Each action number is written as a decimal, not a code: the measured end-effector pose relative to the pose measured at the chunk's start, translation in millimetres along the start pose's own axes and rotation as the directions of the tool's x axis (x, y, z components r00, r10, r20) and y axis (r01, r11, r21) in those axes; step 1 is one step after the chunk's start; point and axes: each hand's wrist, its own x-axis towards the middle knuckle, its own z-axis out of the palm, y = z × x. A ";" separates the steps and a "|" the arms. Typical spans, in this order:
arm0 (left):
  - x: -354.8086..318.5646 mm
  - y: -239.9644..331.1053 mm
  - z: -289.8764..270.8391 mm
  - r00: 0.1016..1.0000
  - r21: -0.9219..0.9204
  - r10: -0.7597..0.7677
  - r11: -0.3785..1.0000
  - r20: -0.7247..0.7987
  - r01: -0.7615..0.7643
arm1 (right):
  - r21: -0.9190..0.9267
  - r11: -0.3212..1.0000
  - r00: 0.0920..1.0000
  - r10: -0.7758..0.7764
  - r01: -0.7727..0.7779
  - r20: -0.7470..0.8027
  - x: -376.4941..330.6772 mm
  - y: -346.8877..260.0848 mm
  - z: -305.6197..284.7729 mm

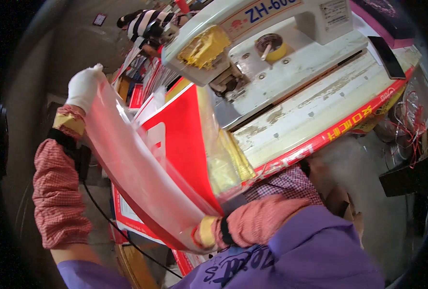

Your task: Sewing and processing industrial plastic bags using an industrial sewing machine.

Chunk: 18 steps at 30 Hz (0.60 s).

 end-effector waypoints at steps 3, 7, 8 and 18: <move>3.2 -8.3 -22.5 0.994 -0.081 0.070 0.994 -0.084 -0.077 | 0.068 0.997 0.958 -0.009 0.030 -0.288 -60.5 35.2 -5.6; -11.8 -7.0 -61.4 0.992 -0.174 0.026 0.985 0.125 -0.004 | 0.100 0.991 0.779 -0.010 0.093 -0.627 -110.3 77.5 -49.0; -10.8 1.8 -64.3 0.993 -0.187 0.038 0.982 0.113 -0.016 | 0.102 0.990 0.712 0.004 0.096 -0.702 -116.6 78.5 -46.1; 9.4 41.6 -38.5 0.986 -0.149 0.166 0.974 -0.031 -0.169 | 0.424 0.858 0.535 0.512 -0.290 -0.671 -134.5 31.6 -178.3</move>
